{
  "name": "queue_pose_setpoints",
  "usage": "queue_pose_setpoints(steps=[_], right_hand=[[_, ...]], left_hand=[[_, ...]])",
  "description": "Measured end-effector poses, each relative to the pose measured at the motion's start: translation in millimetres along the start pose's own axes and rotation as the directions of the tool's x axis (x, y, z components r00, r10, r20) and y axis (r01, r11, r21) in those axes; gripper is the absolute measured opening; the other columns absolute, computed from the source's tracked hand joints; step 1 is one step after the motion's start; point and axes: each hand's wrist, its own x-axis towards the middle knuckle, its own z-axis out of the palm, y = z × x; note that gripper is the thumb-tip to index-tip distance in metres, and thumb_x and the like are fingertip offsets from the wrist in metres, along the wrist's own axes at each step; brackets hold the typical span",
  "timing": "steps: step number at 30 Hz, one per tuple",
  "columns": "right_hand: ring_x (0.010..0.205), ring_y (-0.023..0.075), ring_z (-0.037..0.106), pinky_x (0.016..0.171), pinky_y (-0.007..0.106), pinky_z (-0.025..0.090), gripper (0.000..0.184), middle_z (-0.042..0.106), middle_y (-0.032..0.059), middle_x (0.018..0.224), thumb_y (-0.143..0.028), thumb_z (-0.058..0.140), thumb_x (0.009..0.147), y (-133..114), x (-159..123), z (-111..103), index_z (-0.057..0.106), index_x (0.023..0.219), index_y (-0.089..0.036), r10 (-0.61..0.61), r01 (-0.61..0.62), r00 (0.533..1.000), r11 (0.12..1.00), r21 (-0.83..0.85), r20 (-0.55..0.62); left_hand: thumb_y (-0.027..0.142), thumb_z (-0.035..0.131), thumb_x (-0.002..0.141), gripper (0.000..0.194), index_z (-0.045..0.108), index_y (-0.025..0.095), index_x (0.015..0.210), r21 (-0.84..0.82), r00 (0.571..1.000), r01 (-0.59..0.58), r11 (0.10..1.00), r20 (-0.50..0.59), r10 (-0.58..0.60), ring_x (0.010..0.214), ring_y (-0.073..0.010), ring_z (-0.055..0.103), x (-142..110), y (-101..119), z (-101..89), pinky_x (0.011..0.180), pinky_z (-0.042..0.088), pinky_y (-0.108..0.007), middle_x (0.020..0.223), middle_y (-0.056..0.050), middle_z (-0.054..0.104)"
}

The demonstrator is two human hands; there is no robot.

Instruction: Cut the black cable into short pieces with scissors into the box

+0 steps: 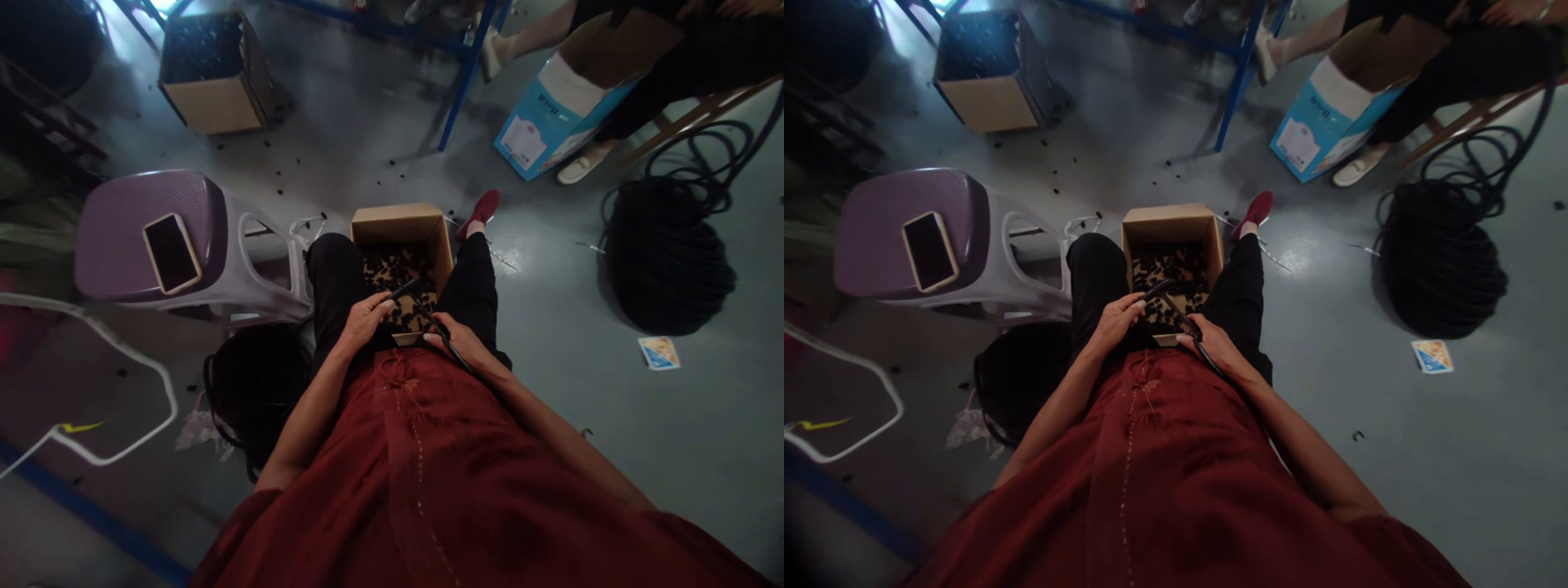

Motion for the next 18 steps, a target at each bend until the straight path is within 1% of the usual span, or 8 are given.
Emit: queue_pose_setpoints(steps=[5, 10, 14, 18], right_hand=[[0.087, 0.0187, 0.058, 0.076, 0.031, 0.043, 0.048, 0.061, 0.0066, 0.1, -0.042, 0.053, 0.077, -6.4, 3.5, 2.9, 0.044, 0.119, -0.021, -0.024, 0.024, 1.0, 0.999, 0.03, -0.014], [0.084, 0.018, 0.059, 0.075, 0.03, 0.044, 0.047, 0.062, 0.0051, 0.096, -0.042, 0.052, 0.077, -8.7, 3.1, 2.8, 0.044, 0.119, -0.021, -0.014, 0.014, 1.0, 0.998, 0.057, 0.001], [0.084, 0.0188, 0.059, 0.074, 0.029, 0.044, 0.046, 0.062, 0.0053, 0.097, -0.043, 0.052, 0.078, -8.5, 2.9, 2.6, 0.044, 0.118, -0.022, -0.012, 0.012, 1.0, 0.999, 0.043, -0.001], [0.086, 0.0195, 0.06, 0.075, 0.029, 0.045, 0.047, 0.062, 0.0058, 0.097, -0.045, 0.051, 0.078, -8.1, 3.9, 2.7, 0.044, 0.118, -0.021, -0.017, 0.017, 1.0, 0.999, 0.039, 0.005]], left_hand=[[0.04, 0.051, 0.078, 0.039, 0.062, 0.015, 0.106, -0.01, 1.0, 0.0, 1.0, -0.007, 0.0, 0.055, -0.0063, 0.042, -0.3, -0.8, 0.2, 0.053, 0.036, -0.018, 0.069, 0.0, 0.056], [0.039, 0.051, 0.078, 0.04, 0.061, 0.014, 0.107, -0.027, 1.0, 0.005, 1.0, -0.02, -0.005, 0.054, -0.0062, 0.042, 0.2, -2.3, -0.2, 0.053, 0.035, -0.018, 0.068, 0.0, 0.056], [0.039, 0.051, 0.078, 0.039, 0.062, 0.014, 0.107, -0.01, 1.0, 0.005, 1.0, 0.005, -0.005, 0.054, -0.0066, 0.043, 0.0, -0.6, 0.1, 0.053, 0.035, -0.018, 0.069, 0.0, 0.057], [0.04, 0.05, 0.079, 0.041, 0.061, 0.015, 0.109, 0.043, 0.999, 0.001, 0.999, 0.036, -0.002, 0.056, -0.0074, 0.045, -0.4, 1.7, -0.2, 0.054, 0.037, -0.019, 0.07, 0.0, 0.059]])
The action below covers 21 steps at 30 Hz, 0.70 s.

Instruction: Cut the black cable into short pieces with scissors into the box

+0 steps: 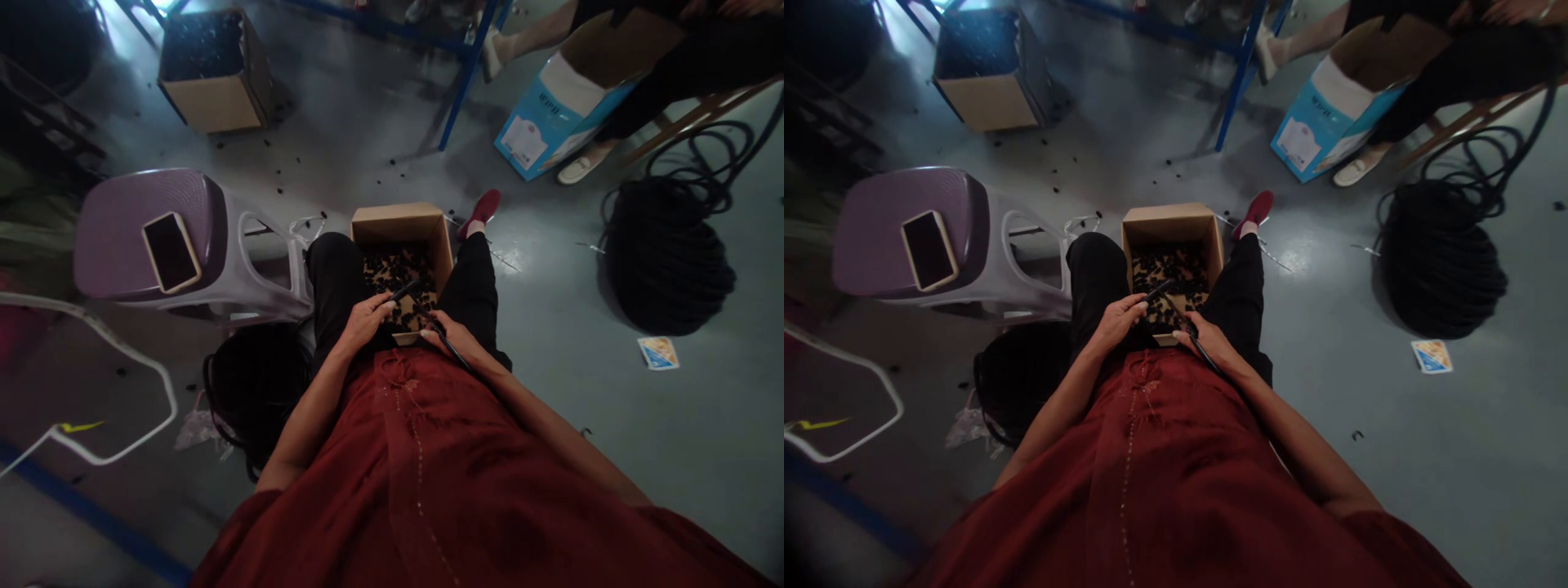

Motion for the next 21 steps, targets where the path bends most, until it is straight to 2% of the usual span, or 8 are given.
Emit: queue_pose_setpoints(steps=[12, 21], right_hand=[[0.089, 0.0191, 0.058, 0.076, 0.029, 0.043, 0.042, 0.06, 0.0076, 0.102, -0.045, 0.045, 0.082, 2.4, 3.8, -0.6, 0.044, 0.116, -0.02, -0.029, 0.031, 0.998, 0.999, -0.03, 0.055], [0.08, 0.0184, 0.057, 0.072, 0.027, 0.041, 0.035, 0.061, 0.0062, 0.092, -0.037, 0.048, 0.081, 3.8, 3.4, -0.1, 0.047, 0.111, -0.019, -0.03, 0.031, 0.999, 0.993, -0.117, 0.013]], left_hand=[[0.039, 0.043, 0.083, 0.039, 0.062, 0.016, 0.11, 0.165, 0.992, -0.086, 0.983, 0.107, 0.069, 0.066, -0.0108, 0.051, 0.8, 1.6, -0.9, 0.061, 0.039, -0.02, 0.075, -0.001, 0.061], [0.037, 0.04, 0.085, 0.037, 0.061, 0.016, 0.107, 0.251, 0.988, -0.116, 0.961, 0.129, 0.086, 0.063, -0.0103, 0.049, -0.2, 6.3, 2.9, 0.059, 0.038, -0.019, 0.073, 0.0, 0.059]])
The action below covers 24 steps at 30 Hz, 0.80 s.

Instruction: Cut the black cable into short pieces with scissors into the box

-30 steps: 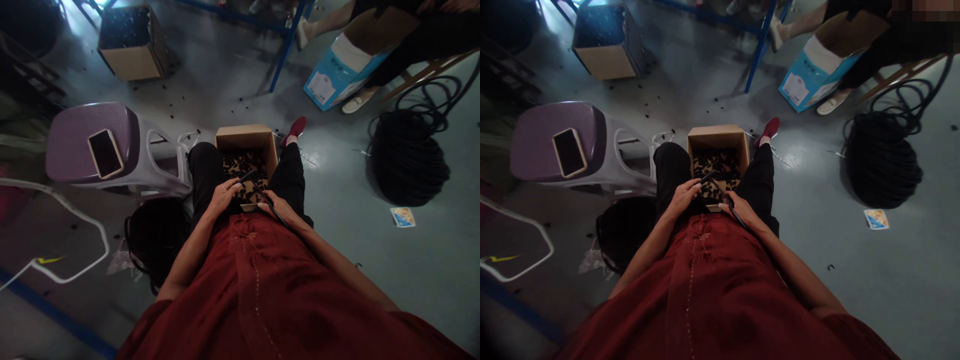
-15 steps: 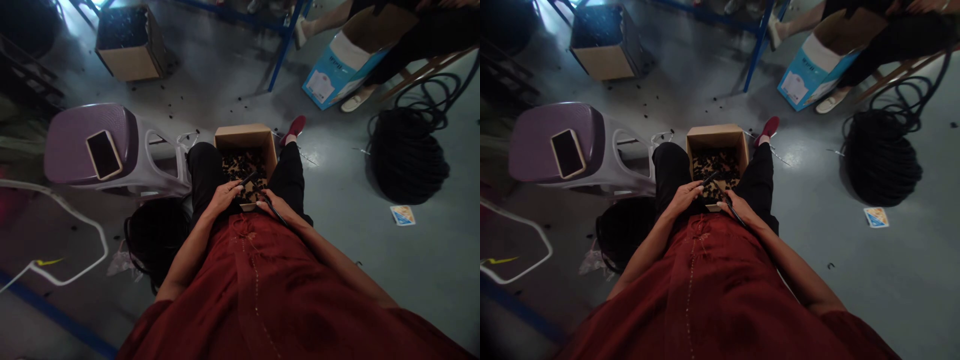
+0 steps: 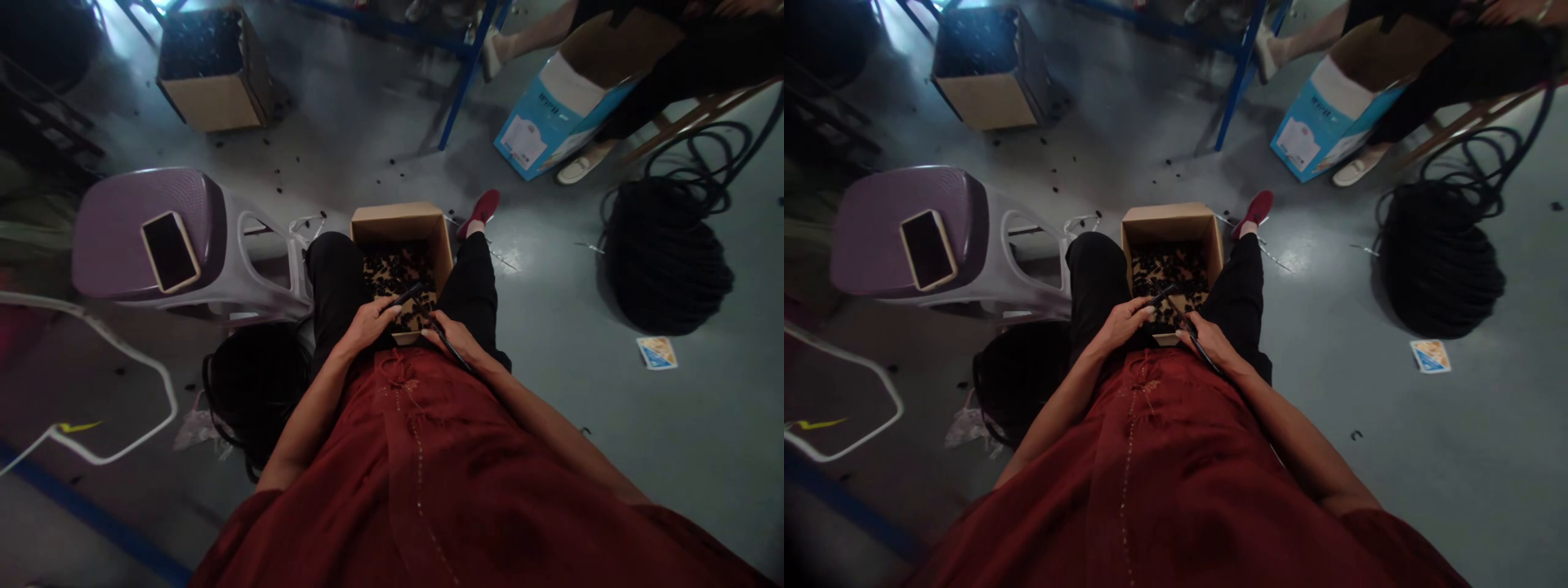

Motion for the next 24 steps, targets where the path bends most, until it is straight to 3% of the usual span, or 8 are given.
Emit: queue_pose_setpoints(steps=[12, 16, 19, 24], right_hand=[[0.08, 0.0183, 0.058, 0.069, 0.025, 0.04, 0.029, 0.063, 0.0068, 0.09, -0.03, 0.046, 0.08, -1.7, -1.2, 1.9, 0.048, 0.107, -0.019, 0.009, -0.009, 1.0, 0.999, -0.032, -0.019], [0.078, 0.0184, 0.058, 0.068, 0.025, 0.04, 0.028, 0.062, 0.0066, 0.087, -0.031, 0.044, 0.081, -2.6, -1.4, 1.4, 0.048, 0.106, -0.019, 0.01, -0.012, 1.0, 0.999, -0.051, -0.022], [0.076, 0.0176, 0.058, 0.068, 0.025, 0.04, 0.027, 0.062, 0.0055, 0.087, -0.031, 0.045, 0.081, -1.4, -1.1, 2.3, 0.048, 0.104, -0.02, -0.007, 0.005, 1.0, 0.998, -0.057, -0.027], [0.075, 0.0175, 0.059, 0.067, 0.025, 0.041, 0.026, 0.063, 0.0055, 0.086, -0.03, 0.045, 0.08, 1.6, -0.2, 4.2, 0.049, 0.103, -0.019, -0.005, 0.003, 1.0, 0.998, -0.06, -0.027]], left_hand=[[0.038, 0.039, 0.085, 0.037, 0.061, 0.016, 0.105, -0.05, 0.999, 0.04, 0.998, 0.026, -0.038, 0.061, -0.0097, 0.048, 2.3, -1.9, 0.9, 0.056, 0.038, -0.019, 0.07, 0.0, 0.056], [0.039, 0.041, 0.083, 0.036, 0.059, 0.015, 0.103, -0.198, 0.985, 0.092, 0.976, 0.162, -0.06, 0.056, -0.0082, 0.045, 7.7, -0.7, -6.8, 0.052, 0.037, -0.019, 0.07, 0.0, 0.055], [0.044, 0.042, 0.082, 0.036, 0.059, 0.014, 0.088, -0.274, 0.955, 0.133, 0.953, 0.291, -0.05, 0.054, -0.0076, 0.045, 12.8, -0.3, -12.4, 0.049, 0.036, -0.019, 0.07, -0.001, 0.056], [0.049, 0.042, 0.081, 0.039, 0.058, 0.013, 0.083, -0.344, 0.94, 0.169, 0.924, 0.339, -0.046, 0.051, -0.0062, 0.041, 13.1, 0.1, -13.6, 0.045, 0.031, -0.018, 0.069, -0.001, 0.054]])
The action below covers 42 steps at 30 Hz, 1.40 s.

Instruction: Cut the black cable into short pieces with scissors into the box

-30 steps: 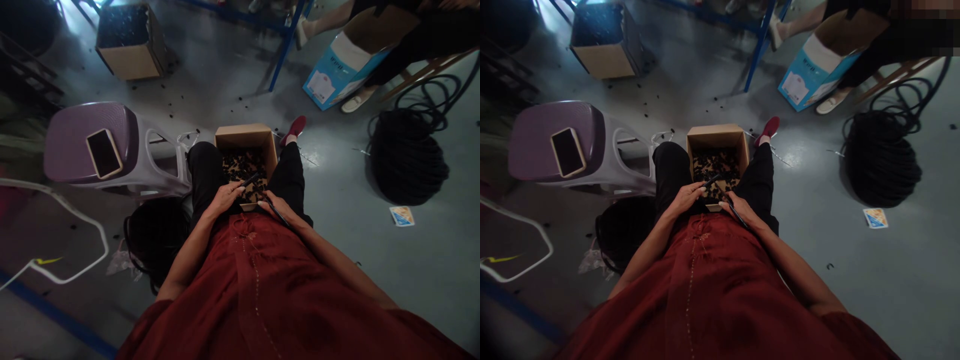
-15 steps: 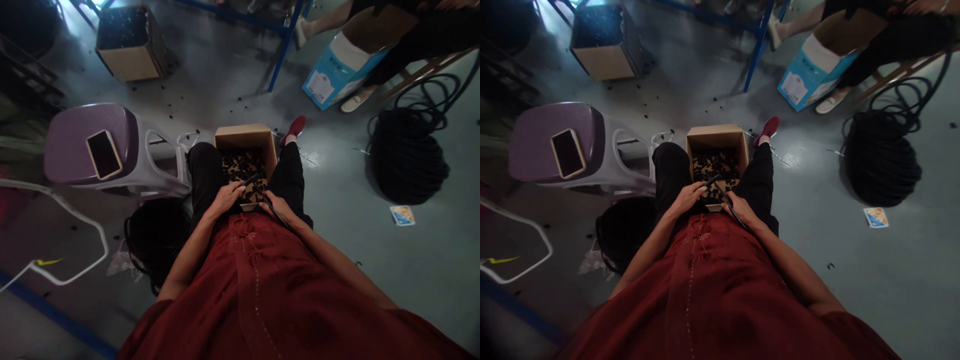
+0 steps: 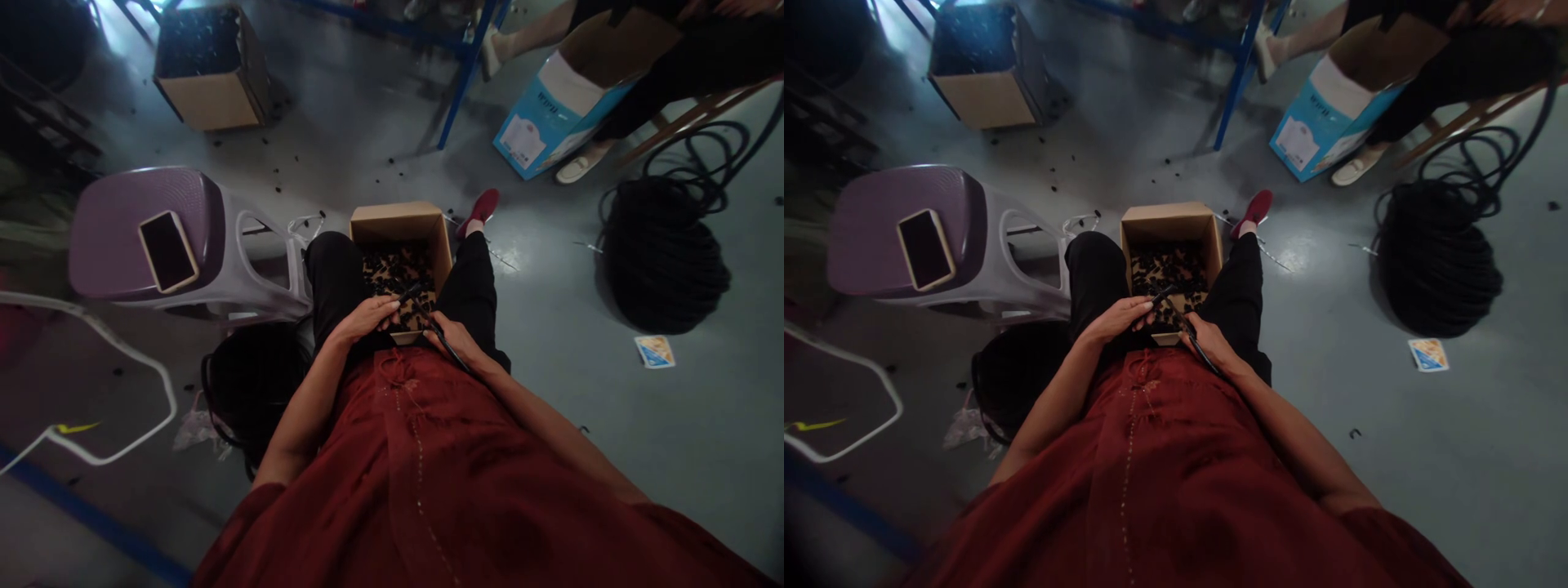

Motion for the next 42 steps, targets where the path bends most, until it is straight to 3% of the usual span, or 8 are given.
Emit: queue_pose_setpoints(steps=[7, 12, 16, 20, 29, 33, 37, 42], right_hand=[[0.076, 0.0175, 0.058, 0.068, 0.025, 0.041, 0.027, 0.063, 0.0054, 0.087, -0.029, 0.047, 0.08, 2.3, 1.7, 1.5, 0.05, 0.105, -0.02, 0.005, -0.006, 1.0, 1.0, 0.003, 0.012], [0.086, 0.0187, 0.057, 0.076, 0.028, 0.041, 0.037, 0.061, 0.0075, 0.098, -0.034, 0.05, 0.079, 6.0, 2.4, 1.9, 0.047, 0.113, -0.018, 0.006, -0.007, 1.0, 0.999, 0.038, 0.016], [0.09, 0.0194, 0.056, 0.078, 0.03, 0.041, 0.041, 0.059, 0.0089, 0.103, -0.038, 0.049, 0.08, 9.0, 3.3, 0.5, 0.045, 0.116, -0.018, 0.032, -0.035, 0.998, 0.999, 0.04, 0.054], [0.093, 0.0202, 0.056, 0.079, 0.03, 0.041, 0.042, 0.058, 0.0106, 0.107, -0.04, 0.049, 0.08, 10.7, 5.2, 0.0, 0.045, 0.116, -0.017, 0.036, -0.04, 0.995, 0.998, 0.042, 0.095], [0.088, 0.022, 0.057, 0.073, 0.029, 0.041, 0.038, 0.06, 0.0108, 0.101, -0.039, 0.047, 0.081, 7.5, 4.4, -0.2, 0.046, 0.112, -0.018, 0.041, -0.043, 0.991, 0.999, 0.018, 0.125], [0.078, 0.0211, 0.058, 0.066, 0.027, 0.039, 0.033, 0.063, 0.0088, 0.089, -0.039, 0.046, 0.081, 7.0, 2.7, -0.5, 0.05, 0.106, -0.019, 0.049, -0.046, 0.993, 0.999, -0.028, 0.106], [0.074, 0.0189, 0.059, 0.064, 0.024, 0.038, 0.031, 0.063, 0.0064, 0.084, -0.04, 0.046, 0.08, 6.4, 2.1, -1.4, 0.051, 0.104, -0.02, 0.054, -0.047, 0.994, 0.997, -0.063, 0.099], [0.075, 0.0189, 0.059, 0.064, 0.024, 0.038, 0.033, 0.063, 0.0068, 0.087, -0.04, 0.045, 0.081, 7.1, 2.3, -1.0, 0.05, 0.106, -0.02, 0.044, -0.038, 0.995, 0.997, -0.069, 0.089]], left_hand=[[0.046, 0.044, 0.081, 0.037, 0.06, 0.013, 0.083, -0.024, 1.0, -0.009, 1.0, -0.029, 0.008, 0.051, -0.0056, 0.039, -2.7, 1.2, 1.1, 0.045, 0.029, -0.018, 0.068, 0.0, 0.052], [0.043, 0.042, 0.082, 0.036, 0.062, 0.013, 0.082, 0.192, 0.993, -0.016, 0.981, -0.111, 0.038, 0.05, -0.0062, 0.038, 1.5, -4.8, 3.5, 0.047, 0.029, -0.019, 0.063, 0.001, 0.052], [0.039, 0.041, 0.084, 0.035, 0.064, 0.014, 0.077, 0.468, 0.971, -0.053, 0.882, -0.183, 0.156, 0.059, -0.0095, 0.048, 1.3, -9.7, 9.4, 0.055, 0.033, -0.019, 0.066, 0.0, 0.057], [0.035, 0.044, 0.085, 0.03, 0.063, 0.018, 0.099, 0.668, 0.938, -0.006, 0.744, -0.254, 0.236, 0.075, -0.0147, 0.055, -4.8, -8.2, 15.7, 0.066, 0.038, -0.021, 0.082, -0.004, 0.063], [0.039, 0.038, 0.088, 0.035, 0.057, 0.019, 0.11, 0.811, 0.921, 0.103, 0.575, -0.296, 0.253, 0.081, -0.0172, 0.057, -11.0, -7.8, 23.8, 0.07, 0.038, -0.024, 0.088, -0.009, 0.062], [0.038, 0.036, 0.088, 0.036, 0.057, 0.018, 0.111, 0.797, 0.916, 0.095, 0.596, -0.304, 0.261, 0.084, -0.0181, 0.057, -9.9, -11.3, 24.2, 0.072, 0.039, -0.025, 0.092, -0.009, 0.063], [0.036, 0.039, 0.087, 0.032, 0.059, 0.019, 0.106, 0.71, 0.922, 0.056, 0.702, -0.308, 0.237, 0.087, -0.017, 0.057, -9.1, -12.4, 20.9, 0.074, 0.038, -0.023, 0.098, -0.007, 0.063], [0.038, 0.033, 0.088, 0.037, 0.062, 0.016, 0.084, 0.543, 0.957, -0.003, 0.84, -0.241, 0.159, 0.066, -0.0115, 0.053, -7.1, -9.0, 13.4, 0.06, 0.035, -0.021, 0.074, -0.001, 0.061]])
